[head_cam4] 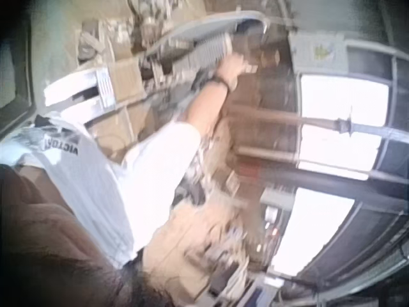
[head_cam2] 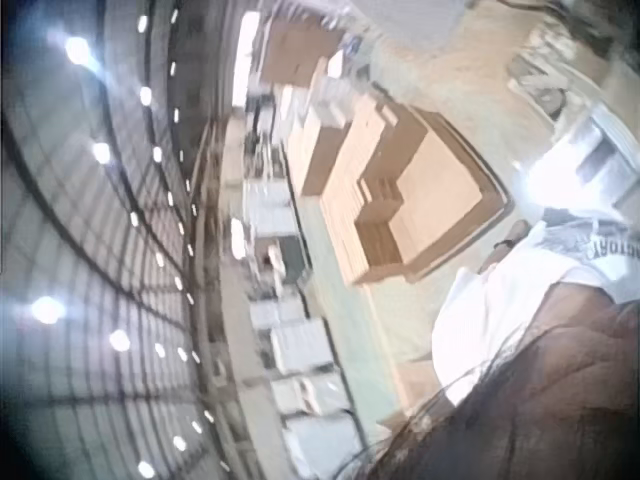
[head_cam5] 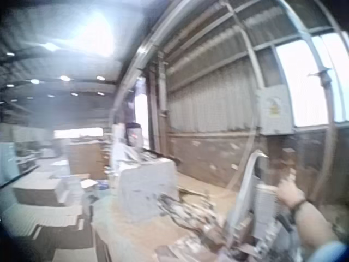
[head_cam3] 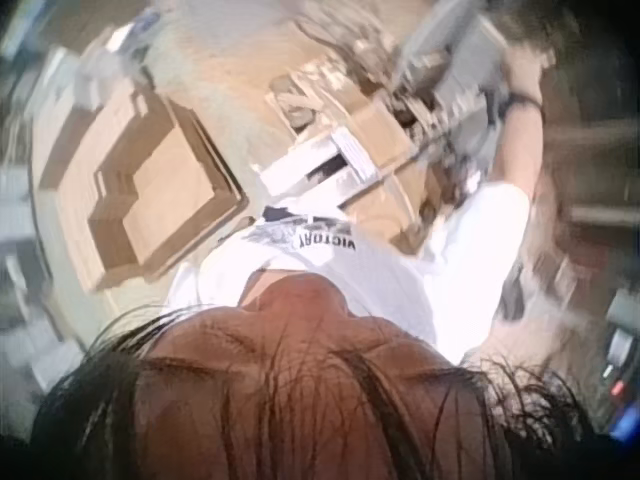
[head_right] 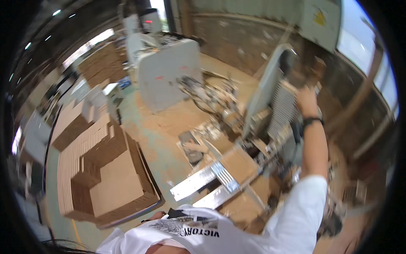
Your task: Operating a specialized woodworking machine to process stacks of small wooden blocks in a furniture manufacturing facility.
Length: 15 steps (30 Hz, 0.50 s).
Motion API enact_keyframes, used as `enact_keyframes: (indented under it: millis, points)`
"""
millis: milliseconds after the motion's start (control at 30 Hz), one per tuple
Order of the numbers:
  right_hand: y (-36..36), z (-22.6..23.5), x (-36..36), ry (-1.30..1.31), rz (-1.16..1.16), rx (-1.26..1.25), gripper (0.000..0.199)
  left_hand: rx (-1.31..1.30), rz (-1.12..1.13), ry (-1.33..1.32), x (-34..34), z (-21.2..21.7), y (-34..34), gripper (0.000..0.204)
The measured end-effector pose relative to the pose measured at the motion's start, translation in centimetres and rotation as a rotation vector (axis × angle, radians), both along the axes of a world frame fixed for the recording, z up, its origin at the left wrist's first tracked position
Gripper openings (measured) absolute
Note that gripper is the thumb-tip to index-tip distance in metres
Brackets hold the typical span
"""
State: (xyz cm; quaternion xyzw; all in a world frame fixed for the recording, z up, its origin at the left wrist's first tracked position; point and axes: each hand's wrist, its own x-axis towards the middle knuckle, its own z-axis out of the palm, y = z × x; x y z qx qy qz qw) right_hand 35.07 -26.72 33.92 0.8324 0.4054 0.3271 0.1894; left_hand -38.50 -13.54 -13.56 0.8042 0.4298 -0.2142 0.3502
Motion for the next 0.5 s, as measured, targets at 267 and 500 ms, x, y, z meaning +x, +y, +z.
enact_keyframes:
  millis: [267,500]
  points:
    - [0.5,1.3,-1.4,0.235,-0.193,-0.020,0.030,-0.067,0.049,-0.064,-2.7,-5.6,0.9,0.033]
    - [0.6,1.6,-1.8,0.259,-0.230,-0.009,0.027,-0.094,0.055,0.020,-1.8,-5.5,1.5,0.038]
